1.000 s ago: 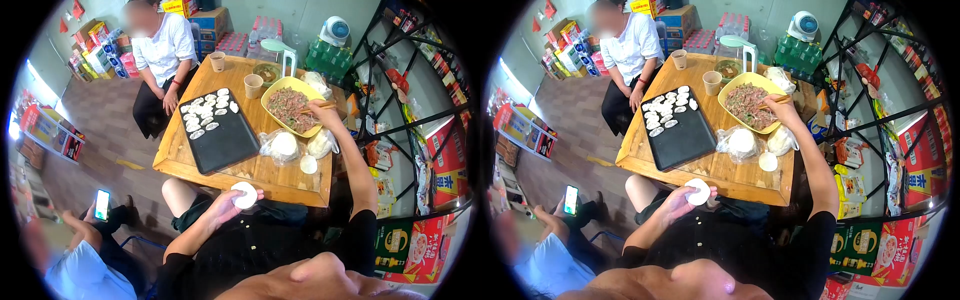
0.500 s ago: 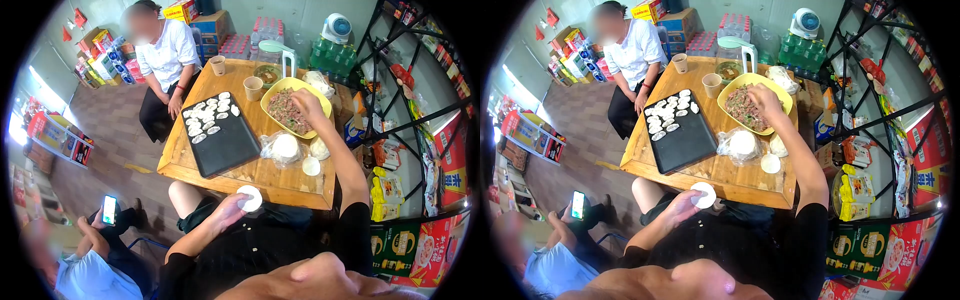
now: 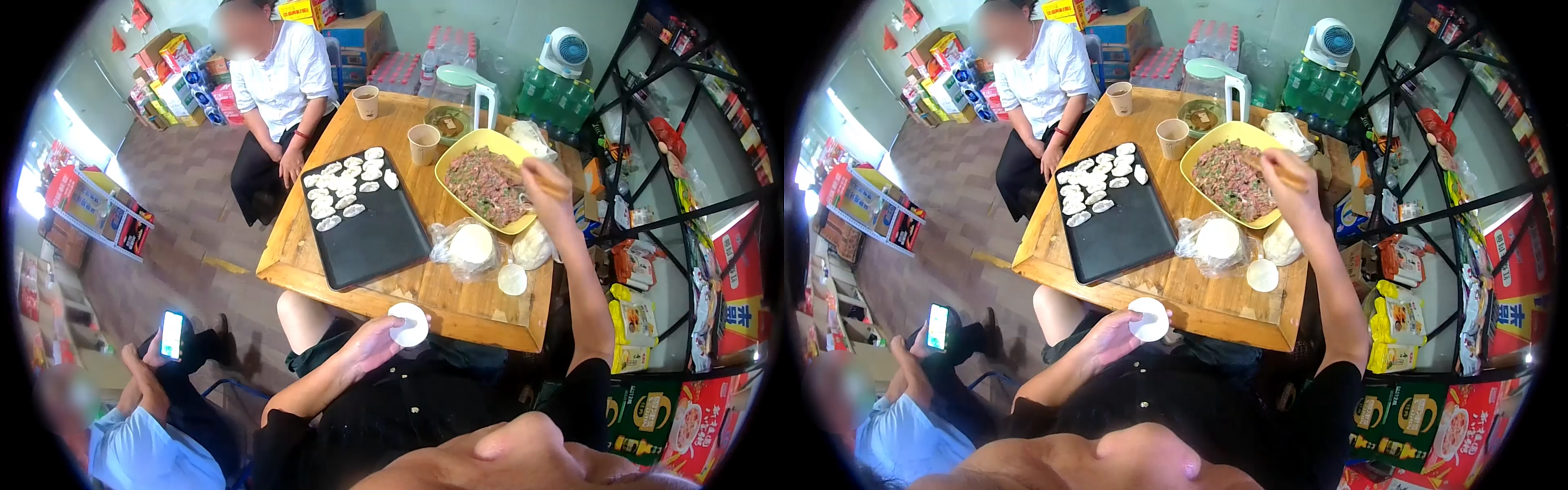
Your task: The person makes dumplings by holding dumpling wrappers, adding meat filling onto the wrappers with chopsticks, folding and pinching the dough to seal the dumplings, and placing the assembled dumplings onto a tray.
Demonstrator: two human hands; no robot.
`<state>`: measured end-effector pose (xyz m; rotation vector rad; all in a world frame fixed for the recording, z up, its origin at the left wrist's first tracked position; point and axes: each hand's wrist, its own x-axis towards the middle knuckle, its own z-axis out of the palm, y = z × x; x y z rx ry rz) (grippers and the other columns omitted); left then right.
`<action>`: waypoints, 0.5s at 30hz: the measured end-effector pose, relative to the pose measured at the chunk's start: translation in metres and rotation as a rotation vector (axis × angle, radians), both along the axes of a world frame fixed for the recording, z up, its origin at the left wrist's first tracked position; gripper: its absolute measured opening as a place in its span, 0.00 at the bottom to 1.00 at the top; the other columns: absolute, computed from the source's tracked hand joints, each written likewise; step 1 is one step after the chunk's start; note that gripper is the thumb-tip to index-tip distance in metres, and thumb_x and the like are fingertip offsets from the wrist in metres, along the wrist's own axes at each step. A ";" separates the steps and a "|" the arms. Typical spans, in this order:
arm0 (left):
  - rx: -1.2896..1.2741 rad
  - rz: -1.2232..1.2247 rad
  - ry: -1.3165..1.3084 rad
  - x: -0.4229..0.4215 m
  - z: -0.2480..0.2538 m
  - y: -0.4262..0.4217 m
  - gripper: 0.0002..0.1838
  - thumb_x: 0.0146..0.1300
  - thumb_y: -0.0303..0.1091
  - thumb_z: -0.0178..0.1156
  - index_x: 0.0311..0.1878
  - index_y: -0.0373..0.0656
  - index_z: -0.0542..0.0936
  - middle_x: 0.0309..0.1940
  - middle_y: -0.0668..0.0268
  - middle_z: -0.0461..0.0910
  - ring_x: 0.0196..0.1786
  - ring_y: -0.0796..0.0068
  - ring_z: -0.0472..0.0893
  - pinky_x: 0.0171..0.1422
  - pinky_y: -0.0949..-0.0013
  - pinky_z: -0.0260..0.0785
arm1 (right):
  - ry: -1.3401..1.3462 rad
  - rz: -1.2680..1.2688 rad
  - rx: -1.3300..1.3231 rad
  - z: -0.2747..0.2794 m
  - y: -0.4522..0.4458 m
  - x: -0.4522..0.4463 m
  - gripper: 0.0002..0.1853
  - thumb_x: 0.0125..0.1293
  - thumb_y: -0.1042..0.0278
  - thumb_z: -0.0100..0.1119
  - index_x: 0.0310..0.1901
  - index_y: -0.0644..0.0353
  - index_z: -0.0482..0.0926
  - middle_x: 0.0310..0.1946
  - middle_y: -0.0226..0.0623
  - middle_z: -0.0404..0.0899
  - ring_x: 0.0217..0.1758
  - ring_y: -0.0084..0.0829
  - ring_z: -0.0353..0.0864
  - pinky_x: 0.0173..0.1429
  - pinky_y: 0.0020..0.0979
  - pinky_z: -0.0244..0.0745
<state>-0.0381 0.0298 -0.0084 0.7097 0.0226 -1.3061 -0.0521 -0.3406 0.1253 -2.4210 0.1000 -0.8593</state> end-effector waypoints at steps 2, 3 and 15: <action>-0.062 0.010 -0.002 -0.001 0.002 0.000 0.29 0.63 0.32 0.56 0.67 0.30 0.67 0.65 0.51 0.73 0.68 0.59 0.73 0.76 0.62 0.61 | -0.054 -0.049 0.377 -0.010 -0.013 0.017 0.10 0.69 0.70 0.60 0.46 0.68 0.80 0.38 0.36 0.83 0.41 0.24 0.81 0.47 0.26 0.76; -0.058 0.018 -0.004 -0.001 0.004 0.002 0.29 0.63 0.32 0.56 0.67 0.30 0.67 0.65 0.51 0.73 0.68 0.59 0.73 0.76 0.62 0.61 | -0.065 -0.025 0.374 -0.014 -0.015 0.023 0.12 0.71 0.67 0.59 0.49 0.66 0.80 0.39 0.34 0.83 0.42 0.22 0.80 0.47 0.25 0.75; -0.046 0.058 0.134 -0.006 0.035 0.011 0.30 0.64 0.30 0.55 0.68 0.28 0.65 0.67 0.52 0.72 0.68 0.61 0.73 0.76 0.61 0.61 | 0.049 -0.020 0.299 -0.003 -0.004 0.007 0.09 0.69 0.70 0.60 0.47 0.64 0.80 0.36 0.32 0.81 0.38 0.20 0.79 0.42 0.23 0.73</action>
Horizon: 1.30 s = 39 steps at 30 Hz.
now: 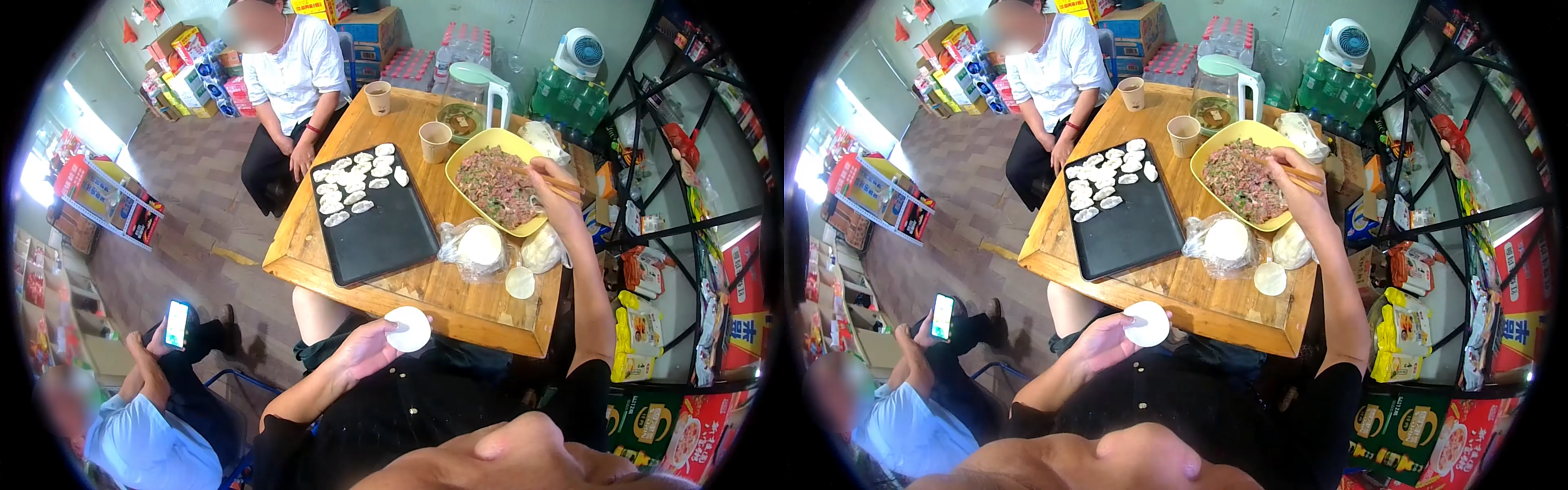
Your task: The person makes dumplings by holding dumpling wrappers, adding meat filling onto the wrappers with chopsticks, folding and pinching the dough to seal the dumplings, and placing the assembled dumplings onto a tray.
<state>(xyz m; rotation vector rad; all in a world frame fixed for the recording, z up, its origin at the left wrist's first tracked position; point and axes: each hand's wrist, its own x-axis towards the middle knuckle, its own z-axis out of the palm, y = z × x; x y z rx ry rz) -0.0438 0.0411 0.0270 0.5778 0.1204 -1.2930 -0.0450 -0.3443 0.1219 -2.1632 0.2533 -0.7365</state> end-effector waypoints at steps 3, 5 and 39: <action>-0.052 -0.040 0.007 0.001 -0.003 -0.004 0.30 0.64 0.31 0.55 0.68 0.28 0.65 0.67 0.52 0.72 0.68 0.61 0.72 0.76 0.61 0.60 | 0.030 0.047 0.007 -0.016 -0.004 0.005 0.09 0.68 0.71 0.60 0.46 0.65 0.80 0.37 0.32 0.81 0.39 0.21 0.79 0.43 0.23 0.73; -0.037 -0.043 0.025 0.002 -0.001 -0.008 0.30 0.64 0.31 0.55 0.69 0.28 0.65 0.67 0.52 0.71 0.69 0.61 0.72 0.76 0.61 0.61 | 0.095 0.085 -0.091 -0.013 0.001 -0.004 0.09 0.68 0.72 0.61 0.46 0.66 0.80 0.38 0.33 0.82 0.40 0.21 0.79 0.44 0.24 0.74; -0.057 -0.007 0.055 0.012 -0.005 -0.007 0.30 0.64 0.29 0.55 0.68 0.28 0.65 0.67 0.52 0.72 0.69 0.61 0.73 0.75 0.61 0.62 | 0.014 -0.008 0.027 -0.046 -0.007 0.000 0.15 0.71 0.69 0.58 0.55 0.67 0.77 0.44 0.37 0.83 0.45 0.24 0.81 0.49 0.26 0.76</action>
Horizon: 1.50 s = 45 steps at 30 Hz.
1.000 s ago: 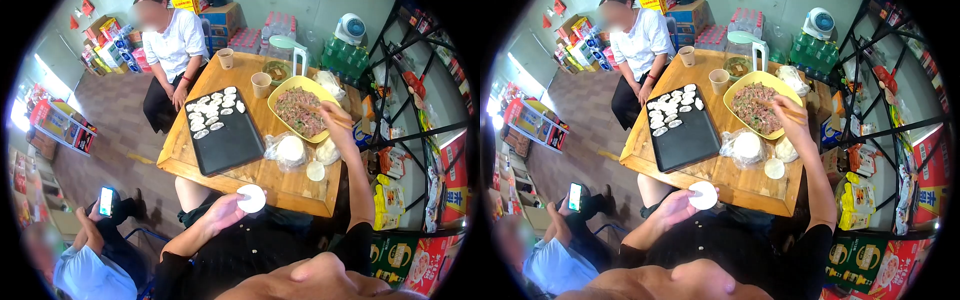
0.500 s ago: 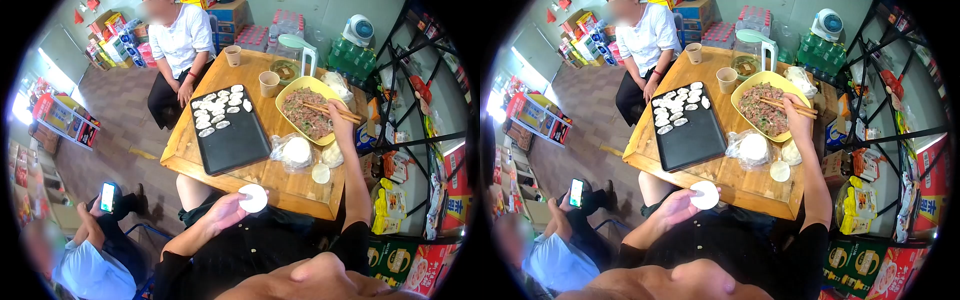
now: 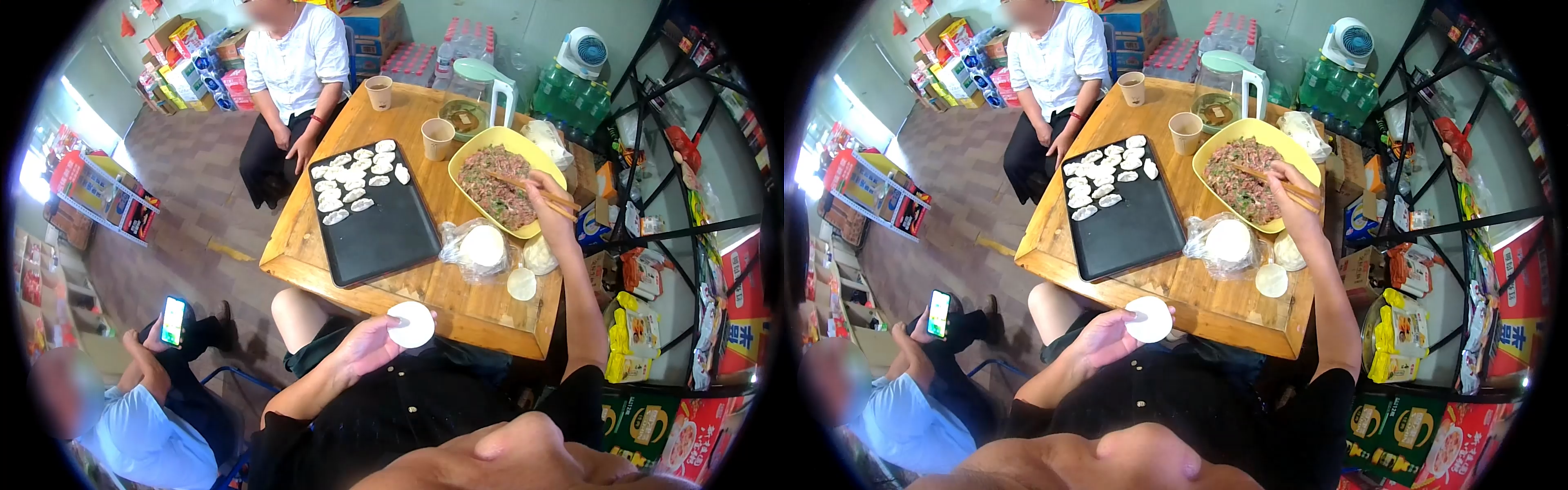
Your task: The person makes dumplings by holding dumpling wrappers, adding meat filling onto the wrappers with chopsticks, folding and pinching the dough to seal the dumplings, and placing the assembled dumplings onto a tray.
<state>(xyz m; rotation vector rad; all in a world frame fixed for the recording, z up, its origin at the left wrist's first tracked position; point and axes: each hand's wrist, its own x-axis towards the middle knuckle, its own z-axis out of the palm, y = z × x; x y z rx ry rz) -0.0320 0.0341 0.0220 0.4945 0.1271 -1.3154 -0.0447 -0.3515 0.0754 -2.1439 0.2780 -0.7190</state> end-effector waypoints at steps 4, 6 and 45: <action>-0.018 -0.005 0.045 0.000 -0.001 -0.003 0.32 0.63 0.28 0.57 0.69 0.28 0.62 0.69 0.48 0.69 0.70 0.56 0.71 0.78 0.60 0.59 | -0.059 -0.011 0.158 0.016 0.006 -0.011 0.14 0.72 0.69 0.58 0.55 0.67 0.77 0.43 0.37 0.82 0.44 0.23 0.80 0.49 0.24 0.76; -0.017 -0.005 0.046 0.001 0.000 -0.004 0.33 0.63 0.28 0.57 0.69 0.28 0.62 0.69 0.48 0.69 0.70 0.56 0.71 0.78 0.60 0.59 | -0.098 -0.060 0.156 0.018 0.002 -0.015 0.14 0.72 0.69 0.57 0.55 0.68 0.76 0.42 0.37 0.82 0.44 0.23 0.80 0.49 0.24 0.76; -0.026 0.008 0.022 0.009 0.009 -0.011 0.32 0.64 0.27 0.56 0.70 0.29 0.61 0.69 0.47 0.67 0.72 0.55 0.69 0.79 0.60 0.57 | -0.206 -0.040 -0.337 0.007 0.025 -0.020 0.09 0.65 0.79 0.61 0.46 0.67 0.80 0.39 0.43 0.81 0.41 0.35 0.83 0.45 0.29 0.77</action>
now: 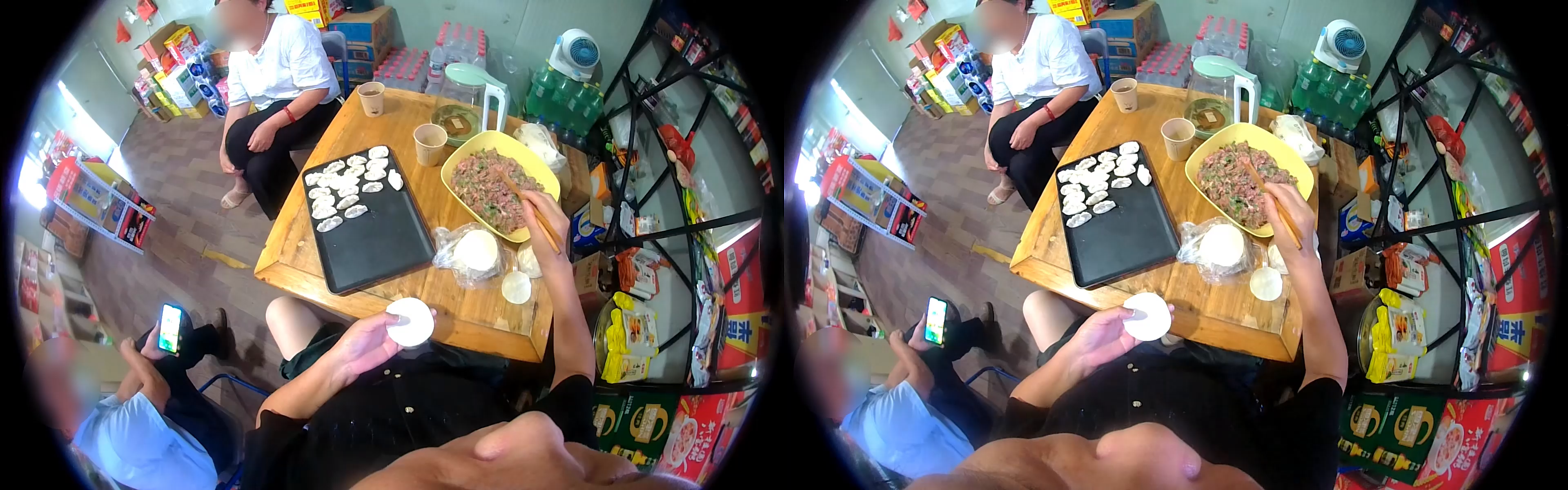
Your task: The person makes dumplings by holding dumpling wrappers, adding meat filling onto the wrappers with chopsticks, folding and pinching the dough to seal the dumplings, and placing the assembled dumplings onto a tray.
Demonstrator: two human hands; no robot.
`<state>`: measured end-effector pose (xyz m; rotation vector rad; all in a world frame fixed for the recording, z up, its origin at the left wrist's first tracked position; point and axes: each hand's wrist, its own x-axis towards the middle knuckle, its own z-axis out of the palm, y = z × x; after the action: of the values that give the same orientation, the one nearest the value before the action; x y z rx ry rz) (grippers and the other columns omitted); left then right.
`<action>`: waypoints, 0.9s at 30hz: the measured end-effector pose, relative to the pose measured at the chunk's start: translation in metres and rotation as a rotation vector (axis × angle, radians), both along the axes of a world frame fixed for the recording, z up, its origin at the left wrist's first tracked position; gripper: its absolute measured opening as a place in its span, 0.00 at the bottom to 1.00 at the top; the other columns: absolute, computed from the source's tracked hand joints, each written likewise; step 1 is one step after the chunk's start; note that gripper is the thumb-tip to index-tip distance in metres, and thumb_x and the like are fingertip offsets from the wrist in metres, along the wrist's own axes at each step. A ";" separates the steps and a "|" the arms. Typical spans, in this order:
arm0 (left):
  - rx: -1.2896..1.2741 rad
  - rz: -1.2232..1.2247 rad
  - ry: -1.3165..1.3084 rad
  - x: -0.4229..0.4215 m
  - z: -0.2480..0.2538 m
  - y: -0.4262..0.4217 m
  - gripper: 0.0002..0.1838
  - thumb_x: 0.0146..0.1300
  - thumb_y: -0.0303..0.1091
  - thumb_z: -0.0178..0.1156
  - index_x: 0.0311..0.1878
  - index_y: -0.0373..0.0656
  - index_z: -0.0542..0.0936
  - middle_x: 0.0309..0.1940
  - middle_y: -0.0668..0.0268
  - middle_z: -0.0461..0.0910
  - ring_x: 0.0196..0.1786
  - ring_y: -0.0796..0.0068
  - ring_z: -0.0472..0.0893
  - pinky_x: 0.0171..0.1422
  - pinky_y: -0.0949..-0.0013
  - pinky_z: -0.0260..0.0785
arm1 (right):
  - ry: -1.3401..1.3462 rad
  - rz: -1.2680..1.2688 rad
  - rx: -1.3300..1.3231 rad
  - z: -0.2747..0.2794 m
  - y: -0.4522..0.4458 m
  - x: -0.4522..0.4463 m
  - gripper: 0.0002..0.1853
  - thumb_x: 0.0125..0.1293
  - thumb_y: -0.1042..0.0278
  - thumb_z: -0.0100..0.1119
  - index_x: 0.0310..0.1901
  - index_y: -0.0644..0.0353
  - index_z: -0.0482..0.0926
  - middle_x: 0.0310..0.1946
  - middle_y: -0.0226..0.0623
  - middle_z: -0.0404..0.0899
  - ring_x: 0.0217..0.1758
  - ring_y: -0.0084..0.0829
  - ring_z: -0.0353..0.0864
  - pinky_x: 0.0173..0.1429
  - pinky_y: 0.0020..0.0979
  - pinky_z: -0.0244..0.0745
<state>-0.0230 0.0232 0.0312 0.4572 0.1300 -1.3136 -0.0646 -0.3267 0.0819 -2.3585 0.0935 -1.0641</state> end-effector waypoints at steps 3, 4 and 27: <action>0.016 -0.005 -0.027 0.003 -0.001 -0.001 0.32 0.64 0.28 0.55 0.70 0.28 0.61 0.69 0.46 0.67 0.72 0.55 0.69 0.79 0.60 0.58 | -0.047 -0.022 0.011 -0.001 -0.008 -0.005 0.08 0.65 0.80 0.61 0.46 0.68 0.80 0.40 0.42 0.81 0.41 0.32 0.83 0.45 0.28 0.76; 0.002 -0.006 -0.018 0.004 0.000 -0.002 0.32 0.64 0.29 0.55 0.70 0.28 0.62 0.69 0.46 0.67 0.72 0.54 0.69 0.79 0.60 0.59 | -0.056 -0.036 0.073 0.000 -0.010 -0.007 0.08 0.66 0.80 0.60 0.46 0.69 0.80 0.40 0.41 0.81 0.41 0.30 0.82 0.45 0.27 0.76; -0.399 0.043 0.210 0.045 0.013 -0.046 0.38 0.77 0.57 0.39 0.72 0.29 0.59 0.70 0.46 0.64 0.74 0.52 0.65 0.79 0.50 0.54 | 0.249 0.442 0.609 0.031 0.087 -0.078 0.11 0.63 0.81 0.54 0.47 0.72 0.77 0.45 0.50 0.84 0.51 0.38 0.84 0.60 0.35 0.77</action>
<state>0.0220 -0.0224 0.0446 -0.0233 0.0493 -1.3038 -0.1427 -0.2400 0.1131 -1.8207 -0.0144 -0.4410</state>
